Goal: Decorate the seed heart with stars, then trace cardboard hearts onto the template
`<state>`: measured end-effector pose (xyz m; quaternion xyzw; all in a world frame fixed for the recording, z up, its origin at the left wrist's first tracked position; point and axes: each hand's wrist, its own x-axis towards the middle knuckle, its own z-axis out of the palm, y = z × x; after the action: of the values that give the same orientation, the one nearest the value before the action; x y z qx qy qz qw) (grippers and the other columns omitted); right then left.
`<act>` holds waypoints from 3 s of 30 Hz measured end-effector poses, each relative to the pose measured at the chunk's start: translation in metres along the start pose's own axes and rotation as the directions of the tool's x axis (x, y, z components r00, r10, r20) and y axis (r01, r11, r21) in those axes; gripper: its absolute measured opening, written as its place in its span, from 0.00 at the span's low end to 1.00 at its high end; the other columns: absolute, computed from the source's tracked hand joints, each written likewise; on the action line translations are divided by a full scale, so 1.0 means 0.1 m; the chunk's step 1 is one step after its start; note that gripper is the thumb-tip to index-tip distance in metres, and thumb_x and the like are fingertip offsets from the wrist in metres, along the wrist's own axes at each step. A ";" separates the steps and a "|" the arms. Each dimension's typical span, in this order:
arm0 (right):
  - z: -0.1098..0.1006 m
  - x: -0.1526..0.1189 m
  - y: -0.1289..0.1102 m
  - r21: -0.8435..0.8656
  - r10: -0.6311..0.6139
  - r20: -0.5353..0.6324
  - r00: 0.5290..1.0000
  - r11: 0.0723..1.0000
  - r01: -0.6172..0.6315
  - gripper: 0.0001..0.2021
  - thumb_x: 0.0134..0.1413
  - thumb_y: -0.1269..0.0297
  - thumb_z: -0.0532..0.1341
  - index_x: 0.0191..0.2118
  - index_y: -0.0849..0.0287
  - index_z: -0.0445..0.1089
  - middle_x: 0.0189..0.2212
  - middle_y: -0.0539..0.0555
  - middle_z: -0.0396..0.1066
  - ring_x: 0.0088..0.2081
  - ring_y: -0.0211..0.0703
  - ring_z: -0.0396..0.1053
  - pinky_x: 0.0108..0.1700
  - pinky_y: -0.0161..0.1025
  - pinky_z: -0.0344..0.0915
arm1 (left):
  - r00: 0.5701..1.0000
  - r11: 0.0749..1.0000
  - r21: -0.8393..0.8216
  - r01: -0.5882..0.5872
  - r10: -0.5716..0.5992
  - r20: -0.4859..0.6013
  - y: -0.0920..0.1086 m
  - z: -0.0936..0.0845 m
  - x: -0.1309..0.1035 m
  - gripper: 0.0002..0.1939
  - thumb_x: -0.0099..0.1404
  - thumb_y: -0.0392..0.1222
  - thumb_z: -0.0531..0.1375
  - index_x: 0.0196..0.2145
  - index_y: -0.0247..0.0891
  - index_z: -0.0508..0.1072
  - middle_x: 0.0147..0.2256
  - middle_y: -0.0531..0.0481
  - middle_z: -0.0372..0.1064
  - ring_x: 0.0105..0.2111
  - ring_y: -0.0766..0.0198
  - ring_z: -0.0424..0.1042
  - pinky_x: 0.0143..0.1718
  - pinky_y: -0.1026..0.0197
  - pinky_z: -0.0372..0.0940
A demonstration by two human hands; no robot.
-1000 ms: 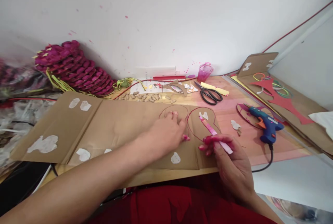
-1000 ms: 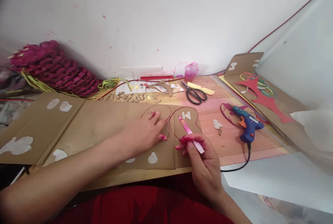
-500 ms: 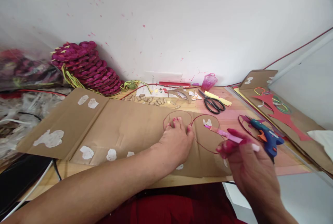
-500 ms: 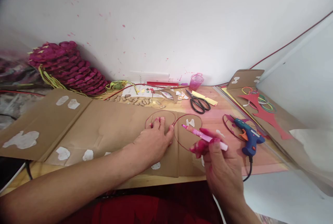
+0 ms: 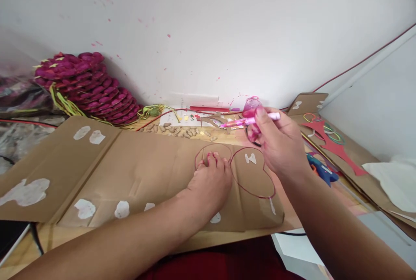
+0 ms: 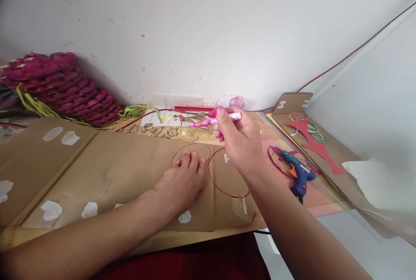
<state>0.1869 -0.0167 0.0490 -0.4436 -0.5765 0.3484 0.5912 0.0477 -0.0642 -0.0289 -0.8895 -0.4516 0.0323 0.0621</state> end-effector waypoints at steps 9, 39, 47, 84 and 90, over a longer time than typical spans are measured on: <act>0.34 0.15 0.18 -0.226 0.098 0.276 0.956 0.973 -0.035 0.09 0.62 0.57 0.63 0.35 0.57 0.68 0.23 0.45 0.65 0.24 0.34 0.61 0.25 0.34 0.56 | 1.000 1.000 0.010 0.001 -0.001 0.006 0.02 0.00 0.01 0.26 0.69 0.30 0.53 0.64 0.24 0.67 0.58 0.16 0.66 0.58 0.34 0.70 0.45 0.40 0.73; 0.60 0.16 0.28 -0.400 0.035 0.694 0.719 0.849 0.345 0.06 0.66 0.67 0.58 0.35 0.55 0.65 0.27 0.47 0.79 0.31 0.43 0.72 0.37 0.41 0.60 | 1.000 1.000 0.012 -0.011 0.010 0.029 0.02 -0.02 0.00 0.21 0.67 0.31 0.56 0.56 0.24 0.74 0.47 0.25 0.75 0.49 0.38 0.75 0.43 0.43 0.74; 0.61 0.18 0.25 -0.448 0.081 0.696 0.713 0.826 0.343 0.07 0.67 0.68 0.56 0.34 0.55 0.62 0.26 0.47 0.79 0.30 0.43 0.71 0.37 0.42 0.59 | 1.000 1.000 0.019 -0.014 0.014 0.025 0.02 -0.01 -0.01 0.21 0.67 0.31 0.55 0.56 0.26 0.75 0.49 0.26 0.74 0.49 0.39 0.75 0.37 0.48 0.74; 0.46 0.44 0.37 -0.618 0.172 0.559 0.811 0.738 0.269 0.05 0.66 0.65 0.58 0.37 0.58 0.67 0.29 0.51 0.75 0.30 0.42 0.67 0.35 0.38 0.56 | 0.997 0.999 0.018 -0.031 0.032 -0.069 -0.06 -0.01 0.00 0.24 0.69 0.31 0.51 0.61 0.23 0.69 0.56 0.19 0.68 0.50 0.37 0.75 0.35 0.47 0.75; 0.37 0.51 0.46 -0.633 0.144 0.533 0.834 0.721 0.281 0.06 0.66 0.64 0.57 0.38 0.59 0.69 0.29 0.51 0.74 0.29 0.42 0.66 0.34 0.38 0.55 | 0.998 1.000 -0.001 -0.028 0.028 -0.062 -0.07 -0.02 0.01 0.24 0.68 0.33 0.54 0.60 0.24 0.69 0.54 0.19 0.69 0.49 0.36 0.74 0.35 0.45 0.75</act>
<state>0.1592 0.0514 0.0233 -0.4891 -0.8243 0.1973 0.2057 0.0425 -0.0596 -0.0260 -0.8963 -0.4370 0.0054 0.0747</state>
